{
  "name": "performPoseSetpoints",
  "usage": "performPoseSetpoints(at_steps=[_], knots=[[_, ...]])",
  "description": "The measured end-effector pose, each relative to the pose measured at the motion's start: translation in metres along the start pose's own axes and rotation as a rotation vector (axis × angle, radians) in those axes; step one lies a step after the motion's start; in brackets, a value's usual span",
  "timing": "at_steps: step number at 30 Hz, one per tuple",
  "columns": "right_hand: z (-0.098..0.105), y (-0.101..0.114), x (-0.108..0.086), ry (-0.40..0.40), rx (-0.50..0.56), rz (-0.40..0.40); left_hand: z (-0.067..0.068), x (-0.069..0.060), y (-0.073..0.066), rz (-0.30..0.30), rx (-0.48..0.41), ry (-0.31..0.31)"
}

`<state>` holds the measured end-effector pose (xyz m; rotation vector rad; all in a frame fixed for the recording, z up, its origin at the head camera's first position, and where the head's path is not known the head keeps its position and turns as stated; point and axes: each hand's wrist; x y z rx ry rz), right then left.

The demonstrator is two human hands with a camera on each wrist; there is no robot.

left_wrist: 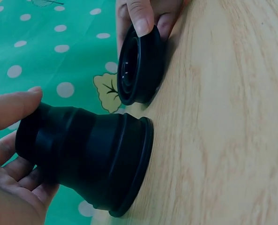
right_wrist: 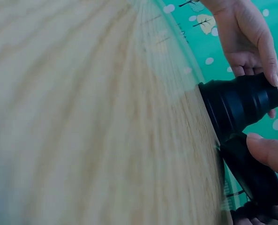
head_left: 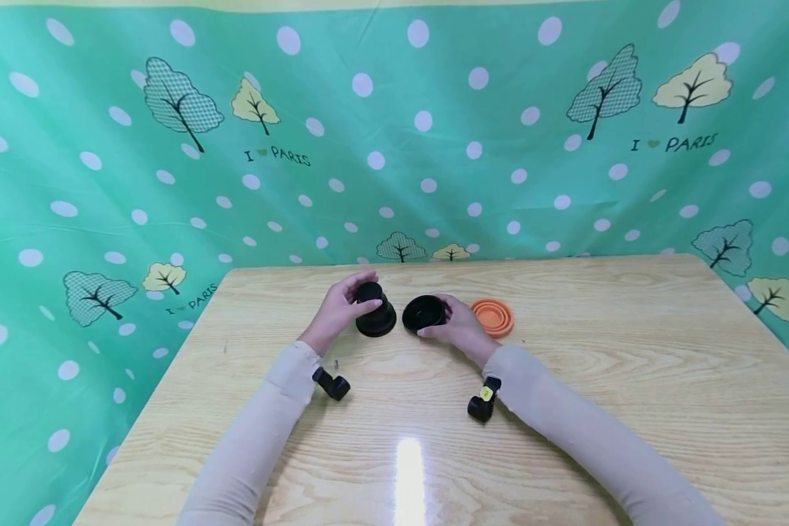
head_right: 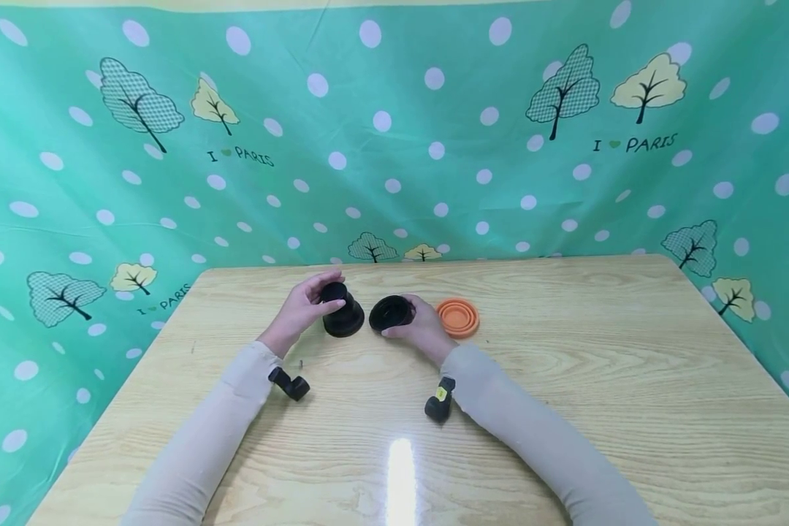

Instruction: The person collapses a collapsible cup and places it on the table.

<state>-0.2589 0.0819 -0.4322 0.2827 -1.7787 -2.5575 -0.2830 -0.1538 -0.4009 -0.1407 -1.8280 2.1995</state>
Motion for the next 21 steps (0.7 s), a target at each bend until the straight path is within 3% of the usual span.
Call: performPoseSetpoints(at_steps=[11, 21], knots=[[0.0055, -0.0024, -0.001, 0.058, 0.041, 0.046, -0.0032, -0.0008, 0.0028, 0.036, -0.006, -0.032], [0.0077, -0.0023, -0.0029, 0.055, 0.068, 0.039, -0.0034, -0.0025, 0.0036, 0.026, 0.066, -0.054]])
Point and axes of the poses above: each hand's wrist, its own x-axis towards the middle knuckle, its own z-axis out of the back of the hand, y = z × x, and after that the axes turned 3 degrees about -x, right-handed
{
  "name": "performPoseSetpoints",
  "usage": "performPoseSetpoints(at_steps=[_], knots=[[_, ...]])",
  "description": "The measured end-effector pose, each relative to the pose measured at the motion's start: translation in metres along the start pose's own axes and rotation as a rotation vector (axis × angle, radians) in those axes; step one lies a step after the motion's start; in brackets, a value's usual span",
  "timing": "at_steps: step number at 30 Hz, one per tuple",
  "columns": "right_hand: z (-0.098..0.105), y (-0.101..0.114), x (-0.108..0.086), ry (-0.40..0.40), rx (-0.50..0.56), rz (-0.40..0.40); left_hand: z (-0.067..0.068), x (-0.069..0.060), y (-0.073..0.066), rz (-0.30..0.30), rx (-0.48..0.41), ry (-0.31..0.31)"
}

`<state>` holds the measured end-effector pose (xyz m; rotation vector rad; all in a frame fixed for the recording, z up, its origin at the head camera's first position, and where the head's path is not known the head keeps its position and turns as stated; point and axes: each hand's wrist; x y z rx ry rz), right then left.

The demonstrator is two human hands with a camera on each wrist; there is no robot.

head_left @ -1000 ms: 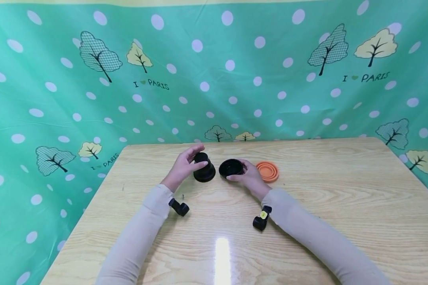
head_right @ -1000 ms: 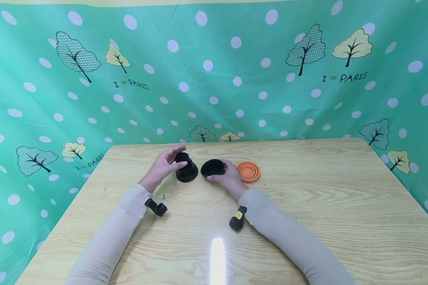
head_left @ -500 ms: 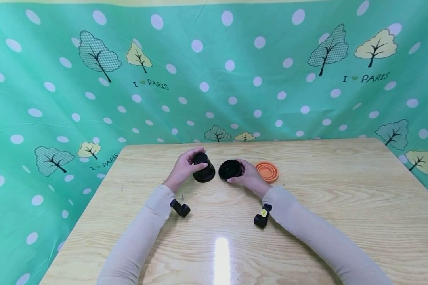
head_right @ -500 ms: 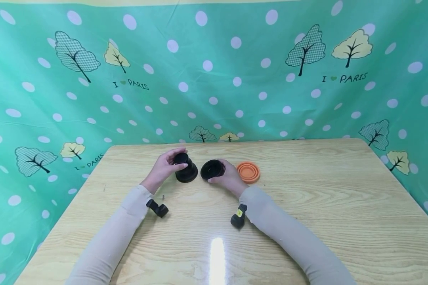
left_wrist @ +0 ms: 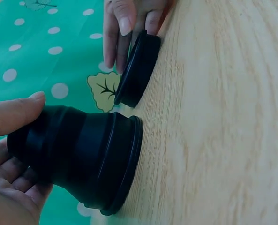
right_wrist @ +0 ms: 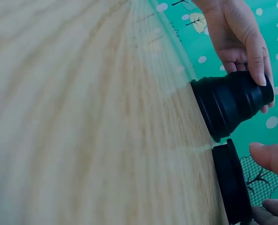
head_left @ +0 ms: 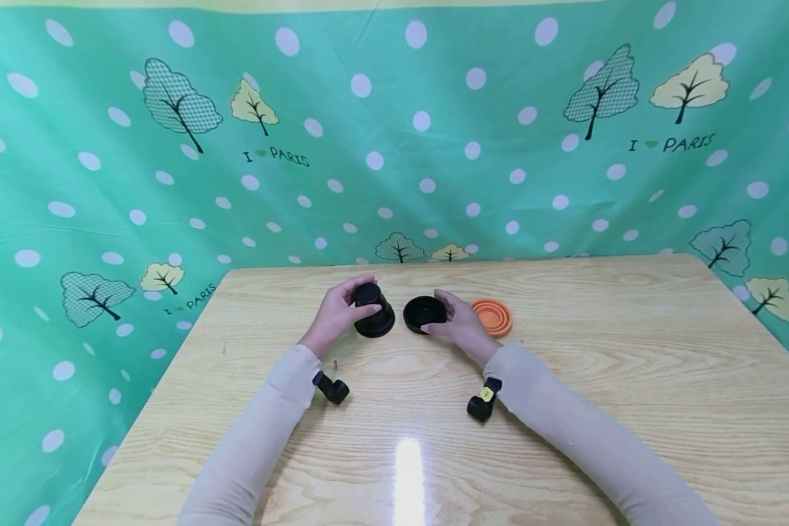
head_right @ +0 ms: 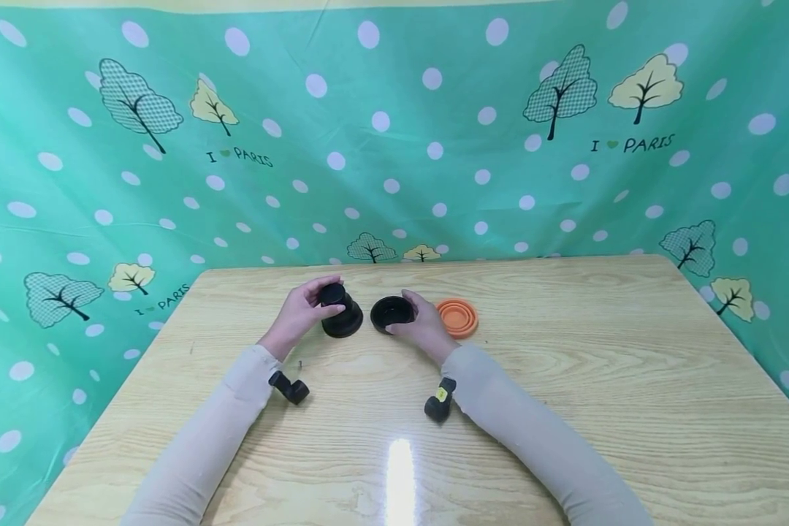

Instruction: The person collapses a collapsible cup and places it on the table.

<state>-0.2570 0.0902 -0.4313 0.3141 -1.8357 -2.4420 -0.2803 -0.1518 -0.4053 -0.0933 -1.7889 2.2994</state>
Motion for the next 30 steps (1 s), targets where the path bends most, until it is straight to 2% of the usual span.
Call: performPoseSetpoints(at_steps=[6, 12, 24, 30], knots=[[0.0, 0.002, -0.004, -0.004, -0.004, 0.02, -0.001, -0.004, -0.01, -0.017, -0.006, -0.009], [0.005, 0.005, -0.007, -0.025, -0.079, 0.062, -0.006, -0.01, -0.023, -0.057, -0.036, 0.014], [0.013, 0.01, -0.018, 0.017, -0.054, 0.179, -0.029, -0.03, -0.046, -0.217, 0.016, 0.124], [0.018, 0.008, -0.026, 0.027, -0.109, 0.162, -0.04, -0.041, -0.052, -0.262, 0.031, 0.179]])
Point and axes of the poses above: each hand's wrist, its own x-axis towards the middle knuckle, its own z-axis out of the back of the hand, y = z × x, and after that the axes turned 3 degrees about -x, right-handed
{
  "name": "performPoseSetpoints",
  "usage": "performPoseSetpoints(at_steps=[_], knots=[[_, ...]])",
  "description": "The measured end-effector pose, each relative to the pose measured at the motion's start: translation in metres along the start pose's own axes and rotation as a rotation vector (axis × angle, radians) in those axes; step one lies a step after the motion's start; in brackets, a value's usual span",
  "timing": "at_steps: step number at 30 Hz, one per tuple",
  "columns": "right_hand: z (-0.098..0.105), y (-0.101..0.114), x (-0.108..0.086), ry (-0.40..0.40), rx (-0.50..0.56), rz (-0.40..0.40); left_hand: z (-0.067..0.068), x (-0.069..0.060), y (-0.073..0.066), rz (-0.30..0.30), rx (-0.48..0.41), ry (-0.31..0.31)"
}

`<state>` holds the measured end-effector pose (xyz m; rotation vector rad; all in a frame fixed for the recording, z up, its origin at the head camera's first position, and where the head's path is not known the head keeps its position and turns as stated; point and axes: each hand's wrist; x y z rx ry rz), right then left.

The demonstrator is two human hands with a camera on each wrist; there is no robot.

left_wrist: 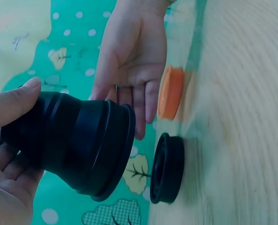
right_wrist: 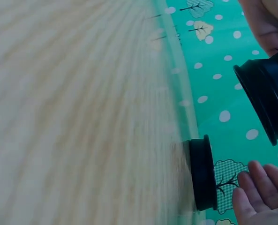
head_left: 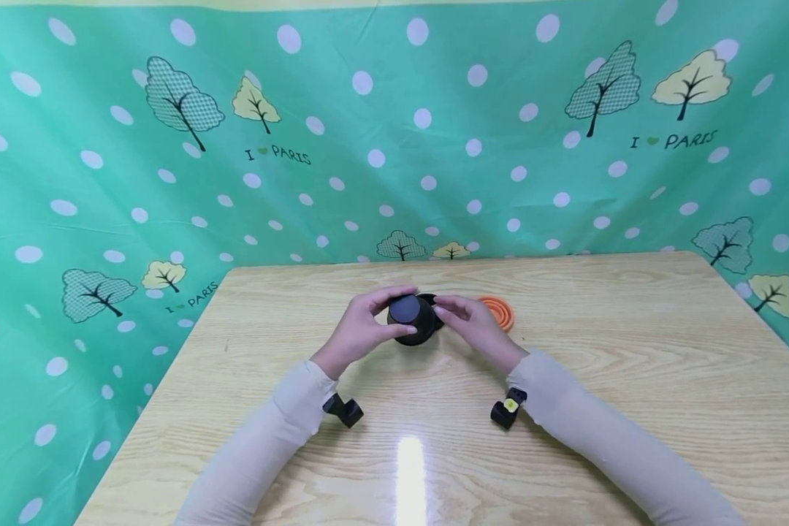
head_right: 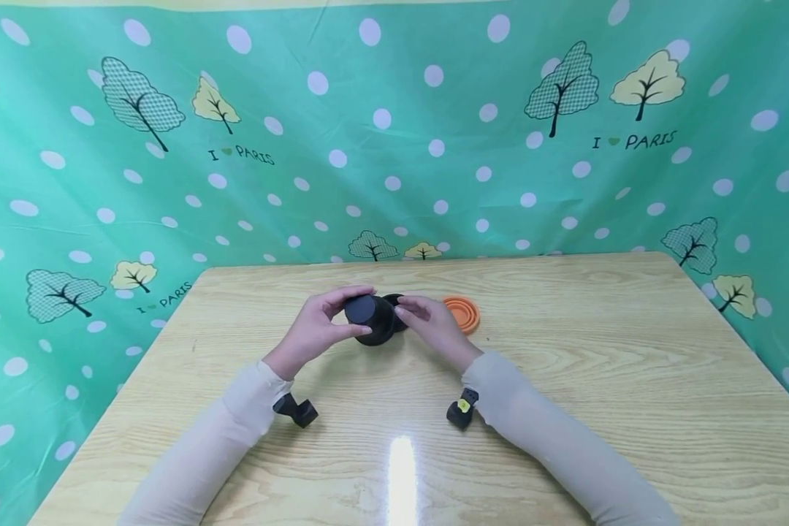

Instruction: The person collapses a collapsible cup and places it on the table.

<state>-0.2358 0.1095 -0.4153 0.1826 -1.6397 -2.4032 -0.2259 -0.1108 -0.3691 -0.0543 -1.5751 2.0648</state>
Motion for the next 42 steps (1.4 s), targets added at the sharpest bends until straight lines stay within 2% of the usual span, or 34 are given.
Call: performPoseSetpoints(at_steps=[6, 9, 13, 20, 26, 31, 36, 42], knots=[[0.004, 0.001, -0.006, 0.009, -0.001, 0.013, -0.012, -0.004, -0.003, -0.063, -0.009, 0.05], [0.006, 0.002, -0.007, 0.036, 0.05, 0.025, -0.015, -0.006, -0.003, -0.08, -0.001, 0.062], [0.008, 0.003, -0.007, 0.065, 0.11, 0.027, -0.016, -0.008, -0.003, -0.09, 0.025, 0.085], [0.01, 0.002, -0.006, 0.075, 0.209, 0.001, -0.015, -0.007, 0.002, -0.17, 0.085, 0.105], [0.008, 0.004, -0.004, 0.029, 0.346, -0.044, -0.013, -0.007, 0.008, -0.244, 0.217, 0.096], [0.009, 0.005, -0.005, -0.04, 0.376, -0.044, -0.011, -0.006, 0.011, -0.296, 0.28, 0.109], [0.01, 0.005, -0.007, -0.066, 0.37, -0.001, -0.006, -0.004, 0.01, -0.274, 0.228, 0.101], [0.012, 0.003, -0.01, -0.053, 0.291, 0.084, 0.002, 0.003, 0.009, -0.183, 0.126, 0.051]])
Point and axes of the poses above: each hand's wrist, its own x-axis towards the middle knuckle, its own z-axis out of the back of the hand, y = z × x, and after that the axes turned 3 degrees about -x, right-handed
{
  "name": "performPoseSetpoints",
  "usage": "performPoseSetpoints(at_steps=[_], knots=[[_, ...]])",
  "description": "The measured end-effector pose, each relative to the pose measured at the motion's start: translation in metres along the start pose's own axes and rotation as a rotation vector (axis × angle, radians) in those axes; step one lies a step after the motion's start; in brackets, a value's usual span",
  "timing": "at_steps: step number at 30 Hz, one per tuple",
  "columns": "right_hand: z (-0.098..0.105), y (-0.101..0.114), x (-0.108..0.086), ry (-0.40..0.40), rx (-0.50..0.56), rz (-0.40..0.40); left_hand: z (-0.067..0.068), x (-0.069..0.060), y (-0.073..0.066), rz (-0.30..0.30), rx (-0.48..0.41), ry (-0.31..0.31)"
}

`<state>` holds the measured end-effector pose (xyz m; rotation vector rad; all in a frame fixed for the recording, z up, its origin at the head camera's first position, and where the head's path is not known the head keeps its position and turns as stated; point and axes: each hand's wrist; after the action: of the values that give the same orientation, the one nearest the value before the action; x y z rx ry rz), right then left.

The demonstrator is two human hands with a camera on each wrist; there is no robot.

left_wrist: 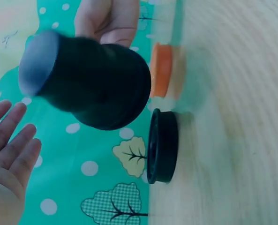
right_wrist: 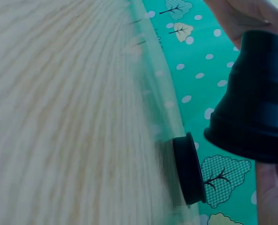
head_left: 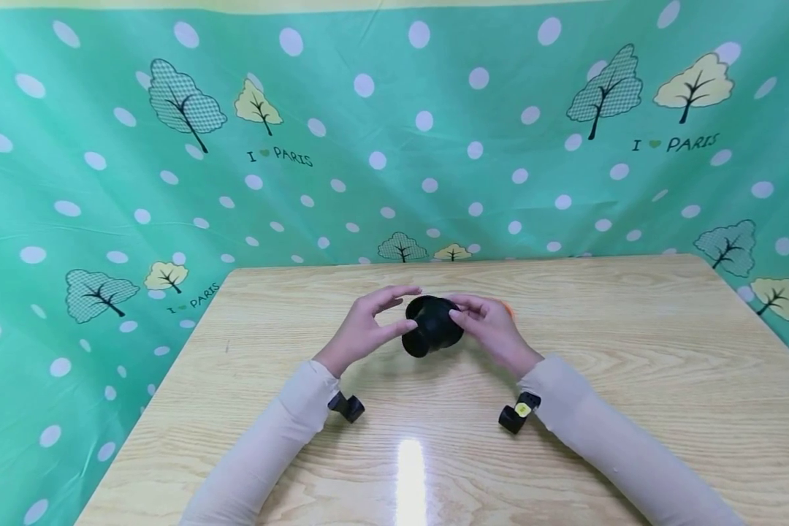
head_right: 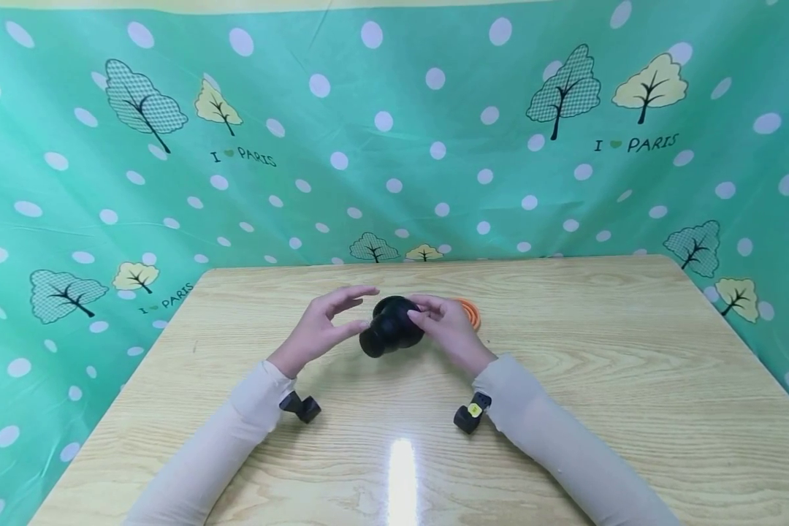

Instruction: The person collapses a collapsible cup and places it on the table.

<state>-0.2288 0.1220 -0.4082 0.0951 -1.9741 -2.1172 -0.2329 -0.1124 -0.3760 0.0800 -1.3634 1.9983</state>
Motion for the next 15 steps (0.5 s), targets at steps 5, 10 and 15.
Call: performPoseSetpoints(at_steps=[5, 10, 15], knots=[[0.0028, 0.0005, -0.003, 0.077, -0.113, 0.091, 0.0029, 0.0039, 0.0024, 0.093, -0.047, 0.018], [0.0049, 0.0001, -0.0055, 0.187, -0.115, 0.137, 0.0003, 0.0054, 0.0059, 0.198, -0.046, 0.107], [0.0047, -0.001, -0.0067, 0.231, -0.135, 0.168, -0.0036, 0.0052, 0.007, 0.234, -0.042, 0.129]])
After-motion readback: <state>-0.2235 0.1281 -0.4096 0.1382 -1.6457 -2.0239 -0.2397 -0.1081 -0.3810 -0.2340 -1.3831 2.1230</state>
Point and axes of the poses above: each hand's wrist, its own x-axis towards the middle knuckle, its own z-axis out of the back of the hand, y = z × x, and after that the axes turned 3 degrees about -x, right-handed
